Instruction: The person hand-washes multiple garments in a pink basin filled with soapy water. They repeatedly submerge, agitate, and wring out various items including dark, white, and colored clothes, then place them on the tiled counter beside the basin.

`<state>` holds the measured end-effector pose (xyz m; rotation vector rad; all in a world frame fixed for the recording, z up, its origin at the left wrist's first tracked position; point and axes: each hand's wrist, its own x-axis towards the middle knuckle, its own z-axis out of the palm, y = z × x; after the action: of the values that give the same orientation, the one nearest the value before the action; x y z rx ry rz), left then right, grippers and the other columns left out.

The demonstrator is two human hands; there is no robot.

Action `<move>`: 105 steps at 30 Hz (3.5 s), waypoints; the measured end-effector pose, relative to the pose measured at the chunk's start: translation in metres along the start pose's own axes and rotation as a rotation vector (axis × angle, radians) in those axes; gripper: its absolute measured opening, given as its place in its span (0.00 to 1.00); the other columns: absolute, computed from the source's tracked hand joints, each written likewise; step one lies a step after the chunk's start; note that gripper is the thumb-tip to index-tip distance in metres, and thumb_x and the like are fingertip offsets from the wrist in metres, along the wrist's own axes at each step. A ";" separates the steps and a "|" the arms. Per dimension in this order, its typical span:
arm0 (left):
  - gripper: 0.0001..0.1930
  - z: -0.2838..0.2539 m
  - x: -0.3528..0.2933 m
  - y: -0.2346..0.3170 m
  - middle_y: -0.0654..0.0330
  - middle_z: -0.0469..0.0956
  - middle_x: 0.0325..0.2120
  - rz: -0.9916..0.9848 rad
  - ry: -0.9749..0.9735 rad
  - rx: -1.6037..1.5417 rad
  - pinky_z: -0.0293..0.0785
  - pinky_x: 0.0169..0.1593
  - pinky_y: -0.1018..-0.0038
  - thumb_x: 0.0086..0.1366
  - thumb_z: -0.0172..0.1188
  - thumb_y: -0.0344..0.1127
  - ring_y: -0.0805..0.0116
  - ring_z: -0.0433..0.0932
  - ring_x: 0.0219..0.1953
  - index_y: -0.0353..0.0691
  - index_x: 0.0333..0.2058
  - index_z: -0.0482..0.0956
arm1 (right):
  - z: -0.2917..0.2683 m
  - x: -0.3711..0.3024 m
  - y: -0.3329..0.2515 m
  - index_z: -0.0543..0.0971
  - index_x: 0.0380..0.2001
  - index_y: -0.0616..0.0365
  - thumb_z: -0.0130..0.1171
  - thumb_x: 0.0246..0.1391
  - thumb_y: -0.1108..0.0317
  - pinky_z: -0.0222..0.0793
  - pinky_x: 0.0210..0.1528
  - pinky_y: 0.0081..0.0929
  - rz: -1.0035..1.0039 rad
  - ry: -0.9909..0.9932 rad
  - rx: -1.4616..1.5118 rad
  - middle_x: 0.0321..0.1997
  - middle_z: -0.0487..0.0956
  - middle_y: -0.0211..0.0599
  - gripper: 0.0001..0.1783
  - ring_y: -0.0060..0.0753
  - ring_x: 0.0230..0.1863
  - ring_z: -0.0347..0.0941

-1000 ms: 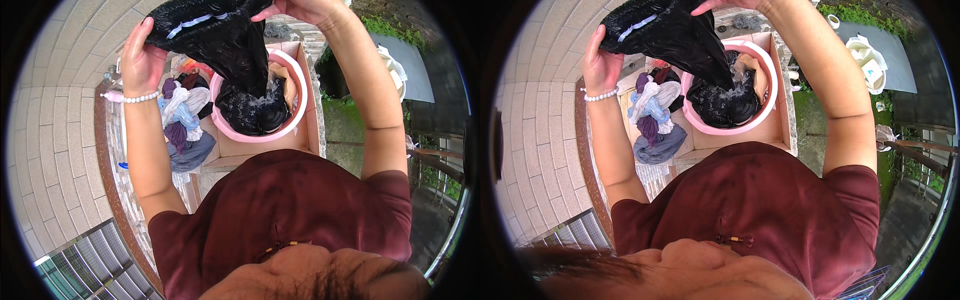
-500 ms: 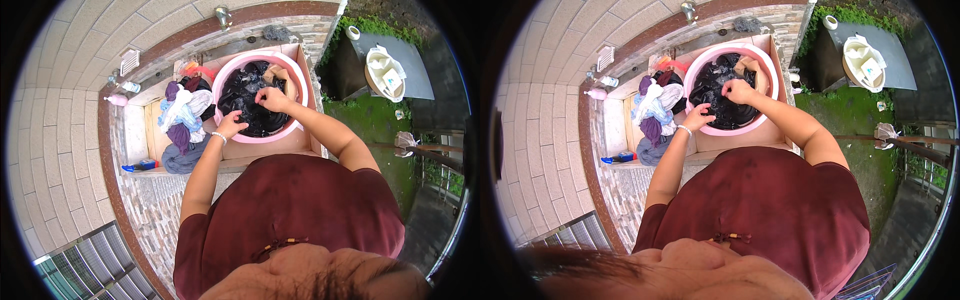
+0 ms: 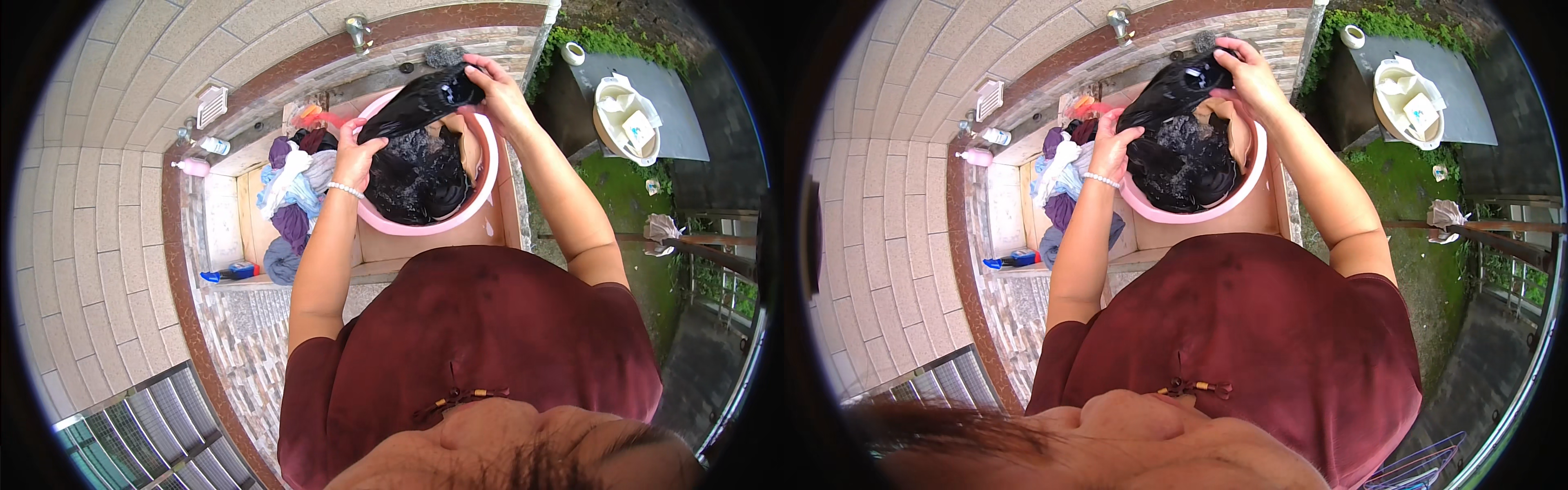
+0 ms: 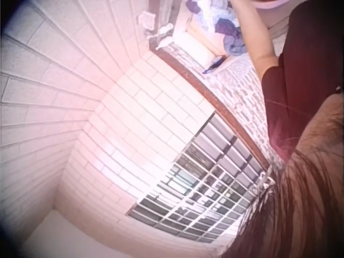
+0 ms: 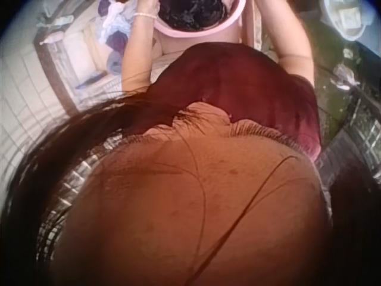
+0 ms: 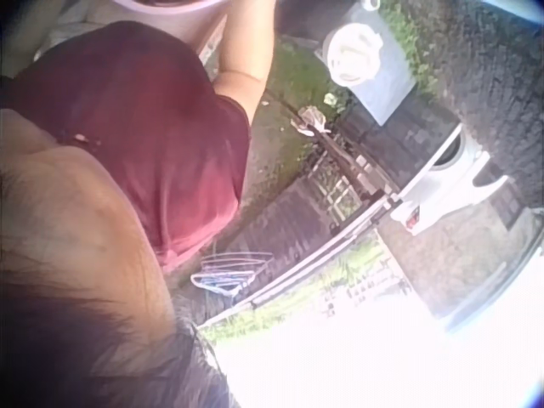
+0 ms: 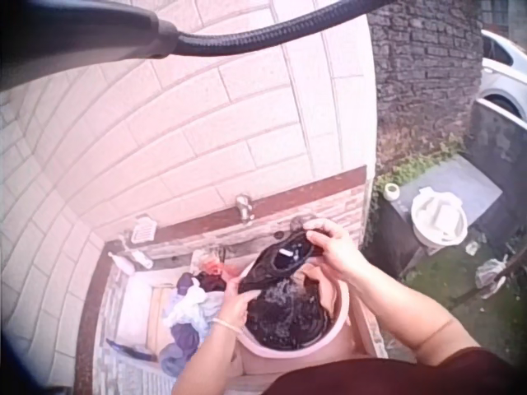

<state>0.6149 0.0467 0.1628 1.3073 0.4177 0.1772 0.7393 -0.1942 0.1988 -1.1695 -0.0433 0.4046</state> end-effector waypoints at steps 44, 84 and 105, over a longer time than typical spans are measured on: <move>0.25 0.027 0.002 -0.063 0.56 0.77 0.46 -0.368 -0.422 -0.153 0.75 0.54 0.68 0.72 0.50 0.53 0.66 0.77 0.48 0.39 0.55 0.72 | -0.005 -0.030 0.134 0.73 0.55 0.58 0.72 0.49 0.52 0.73 0.57 0.46 1.096 -0.519 0.338 0.55 0.78 0.41 0.35 0.42 0.53 0.77; 0.26 -0.032 0.018 -0.103 0.57 0.70 0.54 -0.260 0.054 -0.008 0.69 0.57 0.64 0.69 0.59 0.44 0.66 0.70 0.55 0.44 0.63 0.66 | 0.035 -0.020 0.165 0.68 0.60 0.45 0.77 0.39 0.52 0.67 0.47 0.55 0.684 -0.407 -0.298 0.54 0.76 0.30 0.44 0.36 0.55 0.70; 0.56 -0.334 0.084 0.057 0.33 0.68 0.57 -0.013 0.378 1.102 0.66 0.63 0.60 0.44 0.73 0.65 0.43 0.68 0.61 0.31 0.63 0.63 | 0.232 -0.092 0.230 0.72 0.59 0.51 0.71 0.47 0.64 0.72 0.51 0.31 -0.194 -1.177 -0.813 0.50 0.76 0.41 0.35 0.36 0.45 0.76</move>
<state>0.5656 0.3914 0.1341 2.3634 0.9167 0.1880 0.5321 0.0555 0.1005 -1.5344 -1.4414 0.8995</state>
